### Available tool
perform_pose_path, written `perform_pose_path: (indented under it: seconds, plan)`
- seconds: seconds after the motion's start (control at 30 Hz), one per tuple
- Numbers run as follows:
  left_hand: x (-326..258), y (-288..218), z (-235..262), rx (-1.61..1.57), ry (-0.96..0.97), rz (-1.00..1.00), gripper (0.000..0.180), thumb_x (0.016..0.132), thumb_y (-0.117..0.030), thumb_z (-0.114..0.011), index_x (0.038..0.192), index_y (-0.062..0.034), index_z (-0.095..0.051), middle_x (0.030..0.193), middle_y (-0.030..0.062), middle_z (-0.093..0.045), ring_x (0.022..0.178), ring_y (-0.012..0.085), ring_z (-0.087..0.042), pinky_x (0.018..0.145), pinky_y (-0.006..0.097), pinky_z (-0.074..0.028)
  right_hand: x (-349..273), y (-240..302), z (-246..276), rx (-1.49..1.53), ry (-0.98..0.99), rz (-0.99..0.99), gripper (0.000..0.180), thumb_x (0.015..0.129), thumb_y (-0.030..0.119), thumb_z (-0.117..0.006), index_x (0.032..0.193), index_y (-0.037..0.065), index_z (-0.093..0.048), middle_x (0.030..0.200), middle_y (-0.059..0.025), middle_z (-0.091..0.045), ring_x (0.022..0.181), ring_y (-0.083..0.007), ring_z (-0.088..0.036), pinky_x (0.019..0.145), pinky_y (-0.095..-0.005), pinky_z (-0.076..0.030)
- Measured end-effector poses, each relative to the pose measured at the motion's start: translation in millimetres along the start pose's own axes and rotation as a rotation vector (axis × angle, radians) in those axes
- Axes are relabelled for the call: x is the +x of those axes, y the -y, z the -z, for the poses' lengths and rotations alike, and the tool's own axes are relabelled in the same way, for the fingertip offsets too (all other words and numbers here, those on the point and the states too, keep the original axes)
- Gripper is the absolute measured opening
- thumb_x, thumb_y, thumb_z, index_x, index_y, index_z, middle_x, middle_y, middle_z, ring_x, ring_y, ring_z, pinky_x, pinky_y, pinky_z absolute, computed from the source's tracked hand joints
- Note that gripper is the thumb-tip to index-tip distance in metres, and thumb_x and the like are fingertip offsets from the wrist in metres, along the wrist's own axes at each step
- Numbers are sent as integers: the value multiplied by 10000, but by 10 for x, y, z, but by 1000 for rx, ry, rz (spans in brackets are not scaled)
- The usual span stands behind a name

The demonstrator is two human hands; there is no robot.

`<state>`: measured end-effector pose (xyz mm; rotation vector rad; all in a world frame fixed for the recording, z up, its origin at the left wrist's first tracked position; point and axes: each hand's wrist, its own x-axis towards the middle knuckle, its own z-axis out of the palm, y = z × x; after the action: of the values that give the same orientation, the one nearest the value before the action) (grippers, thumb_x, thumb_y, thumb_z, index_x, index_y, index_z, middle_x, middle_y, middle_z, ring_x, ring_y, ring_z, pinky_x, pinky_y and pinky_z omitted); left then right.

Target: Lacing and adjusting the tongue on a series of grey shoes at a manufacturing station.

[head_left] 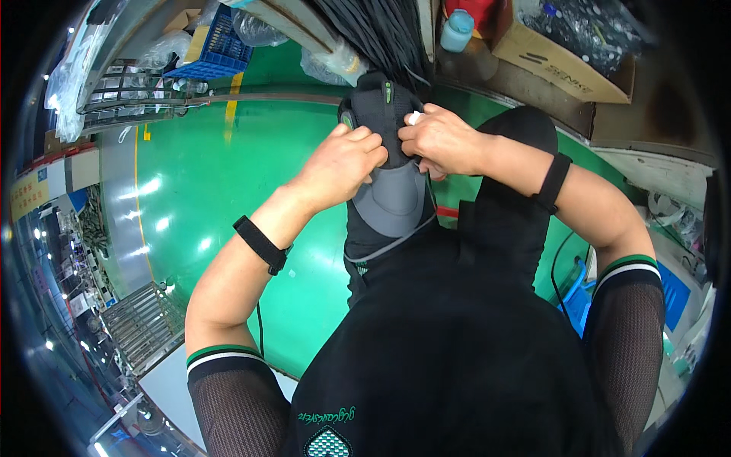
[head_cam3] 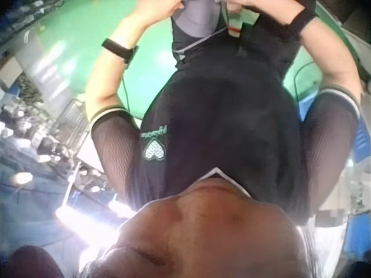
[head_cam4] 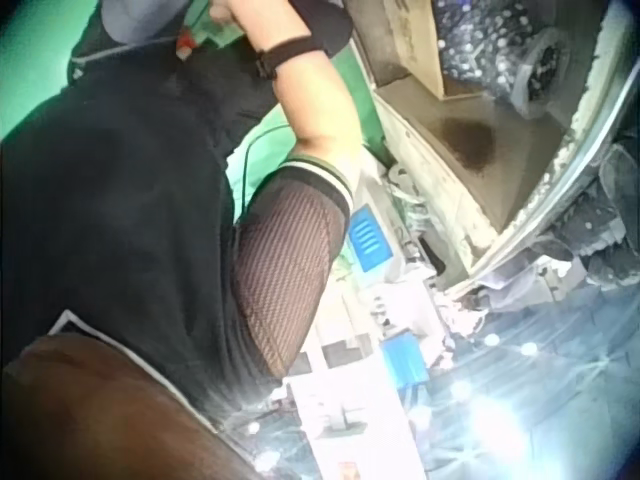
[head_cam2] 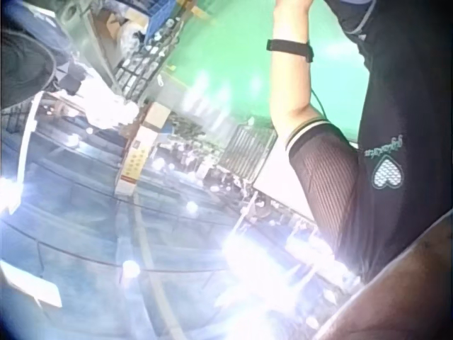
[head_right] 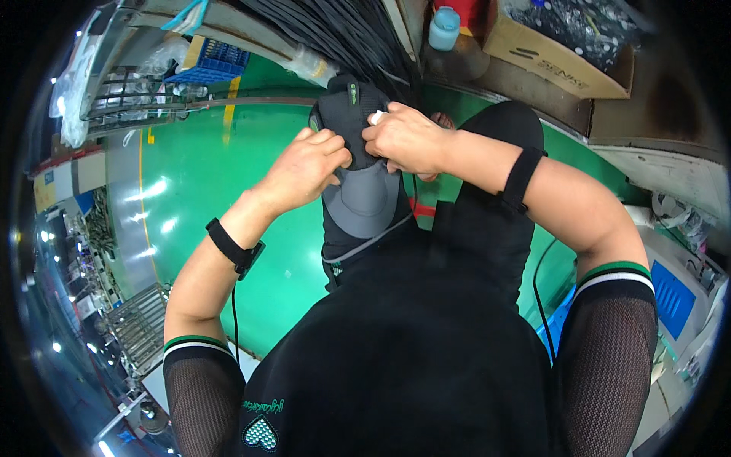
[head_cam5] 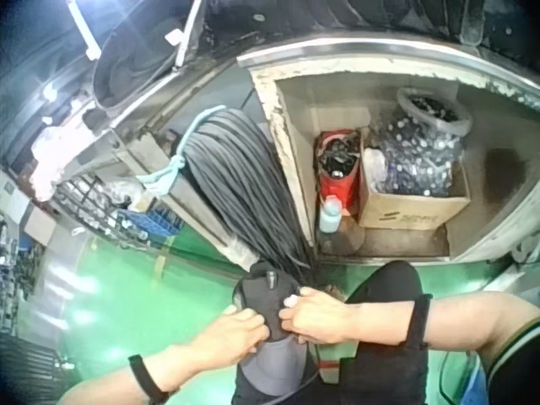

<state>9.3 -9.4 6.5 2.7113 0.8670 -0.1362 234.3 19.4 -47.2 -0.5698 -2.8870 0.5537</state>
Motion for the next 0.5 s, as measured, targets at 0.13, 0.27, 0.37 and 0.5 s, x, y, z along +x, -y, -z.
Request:
perform_pose_path:
  seconds: [0.13,0.27,0.37,0.5]
  plan:
    - [-72,66,-6,-100,-90,193,260,666,-137,-762,854,-70,-595,838,57,-546,886,247,-543,755,397,-408,72,-48,138,168,-10,-179,194,692,226,-765,803,89,-683,840,-19,-614,955,-213,-586,823,-373,-405]
    - [-34,68,46,-2,-55,300,188,688,-154,-760,772,-49,-629,823,69,-558,867,265,-546,764,407,-416,157,66,187,130,14,-292,184,717,234,-760,798,82,-695,840,-25,-623,940,-222,-594,820,-384,-406]
    - [41,245,71,-254,58,262,145,717,-153,-746,734,-44,-653,795,86,-561,866,278,-550,772,410,-430,200,36,196,84,95,-317,165,748,239,-739,805,85,-719,840,-39,-624,943,-232,-594,833,-406,-413]
    - [88,343,135,-439,202,304,116,775,-165,-701,758,-52,-679,807,92,-588,920,276,-566,785,401,-448,316,-75,170,426,261,-403,187,836,256,-660,902,104,-745,932,-84,-656,1034,-250,-595,865,-437,-449]
